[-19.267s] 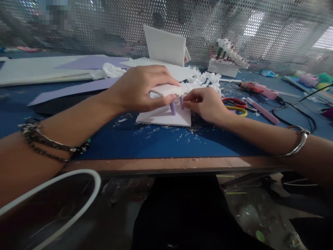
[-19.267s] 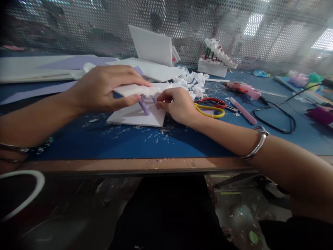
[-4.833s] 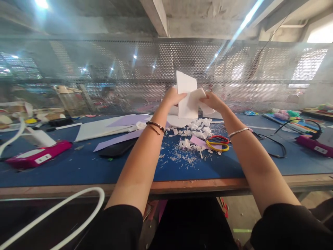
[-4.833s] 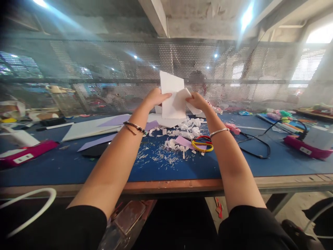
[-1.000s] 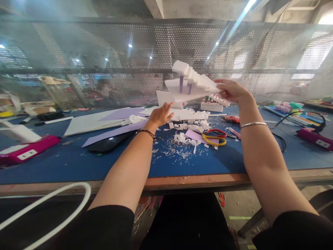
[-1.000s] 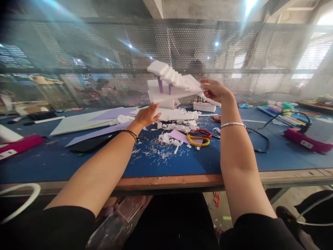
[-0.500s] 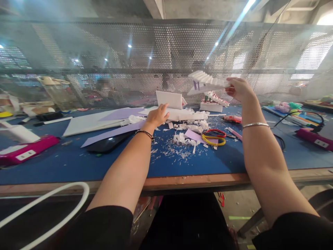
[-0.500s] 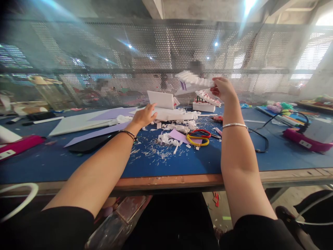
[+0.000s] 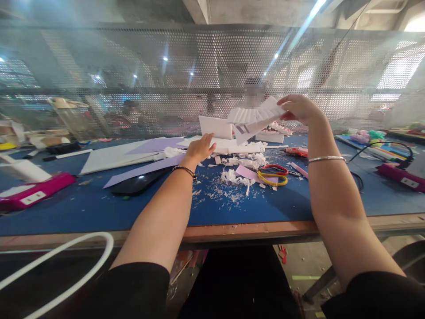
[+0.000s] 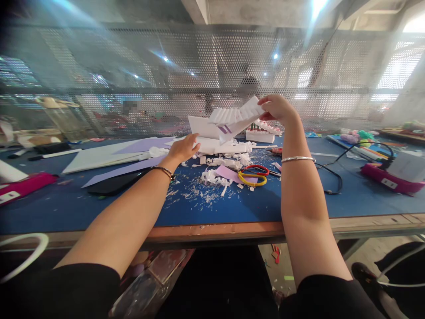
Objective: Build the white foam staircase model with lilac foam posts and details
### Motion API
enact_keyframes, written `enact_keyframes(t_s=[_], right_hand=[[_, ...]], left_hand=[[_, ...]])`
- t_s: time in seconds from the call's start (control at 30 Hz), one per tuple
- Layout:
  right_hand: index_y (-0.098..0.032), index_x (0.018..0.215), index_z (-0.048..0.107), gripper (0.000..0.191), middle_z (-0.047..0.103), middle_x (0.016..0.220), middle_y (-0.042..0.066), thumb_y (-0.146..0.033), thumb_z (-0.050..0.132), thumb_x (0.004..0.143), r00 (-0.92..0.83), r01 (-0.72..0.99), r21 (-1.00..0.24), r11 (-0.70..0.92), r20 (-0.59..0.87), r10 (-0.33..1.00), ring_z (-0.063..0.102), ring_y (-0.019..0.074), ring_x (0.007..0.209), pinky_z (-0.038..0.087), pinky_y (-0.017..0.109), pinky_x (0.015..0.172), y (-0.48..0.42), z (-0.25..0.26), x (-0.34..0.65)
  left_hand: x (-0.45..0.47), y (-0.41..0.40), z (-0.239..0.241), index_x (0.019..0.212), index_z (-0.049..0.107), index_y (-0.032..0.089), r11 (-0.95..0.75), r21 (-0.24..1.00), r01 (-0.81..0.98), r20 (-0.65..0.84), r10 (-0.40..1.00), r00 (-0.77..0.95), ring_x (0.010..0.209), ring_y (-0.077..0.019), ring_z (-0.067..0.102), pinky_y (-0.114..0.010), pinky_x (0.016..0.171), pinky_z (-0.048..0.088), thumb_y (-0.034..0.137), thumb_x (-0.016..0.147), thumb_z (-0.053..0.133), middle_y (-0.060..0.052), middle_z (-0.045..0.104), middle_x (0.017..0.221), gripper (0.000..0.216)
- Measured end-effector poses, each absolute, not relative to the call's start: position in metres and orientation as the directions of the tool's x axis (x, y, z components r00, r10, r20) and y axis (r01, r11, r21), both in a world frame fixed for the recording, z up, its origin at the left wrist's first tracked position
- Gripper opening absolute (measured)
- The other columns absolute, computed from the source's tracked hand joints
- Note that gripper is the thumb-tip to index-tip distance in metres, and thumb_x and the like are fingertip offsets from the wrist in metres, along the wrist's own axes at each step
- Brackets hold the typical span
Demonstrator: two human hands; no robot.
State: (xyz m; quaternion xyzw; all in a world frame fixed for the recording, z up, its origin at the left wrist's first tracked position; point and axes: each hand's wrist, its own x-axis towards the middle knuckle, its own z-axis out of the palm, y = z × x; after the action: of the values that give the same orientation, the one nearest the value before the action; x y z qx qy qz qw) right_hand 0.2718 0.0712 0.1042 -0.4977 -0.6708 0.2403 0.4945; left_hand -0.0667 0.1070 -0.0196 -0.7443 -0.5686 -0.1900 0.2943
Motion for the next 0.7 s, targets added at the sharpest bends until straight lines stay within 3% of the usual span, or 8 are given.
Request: enact_keyframes(t_s=[0.33, 0.7], right_hand=[[-0.018, 0.097, 0.059, 0.031, 0.055, 0.069, -0.001, 0.002, 0.045, 0.079, -0.062, 0.453, -0.802, 0.389, 0.407, 0.911, 0.057, 0.0062, 0.056, 0.053, 0.020, 0.059, 0.0772, 0.1043, 0.2736], [-0.018, 0.087, 0.063, 0.026, 0.060, 0.074, 0.001, 0.001, 0.051, 0.074, -0.063, 0.497, -0.807, 0.318, 0.332, 0.941, 0.062, 0.0093, 0.060, 0.056, 0.031, 0.078, 0.0770, 0.0983, 0.2719]], left_hand=[[-0.0673, 0.1081, -0.0184, 0.132, 0.038, 0.018, -0.185, -0.199, 0.962, 0.608, 0.747, 0.270, 0.096, -0.0274, 0.063, -0.033, 0.068, 0.047, 0.038, 0.093, 0.033, -0.013, 0.056, 0.123, 0.045], [-0.0635, 0.1013, -0.0165, 0.132, 0.040, 0.016, -0.178, -0.200, 0.963, 0.588, 0.765, 0.263, 0.100, -0.0281, 0.061, -0.032, 0.072, 0.047, 0.037, 0.094, 0.030, -0.012, 0.055, 0.126, 0.045]])
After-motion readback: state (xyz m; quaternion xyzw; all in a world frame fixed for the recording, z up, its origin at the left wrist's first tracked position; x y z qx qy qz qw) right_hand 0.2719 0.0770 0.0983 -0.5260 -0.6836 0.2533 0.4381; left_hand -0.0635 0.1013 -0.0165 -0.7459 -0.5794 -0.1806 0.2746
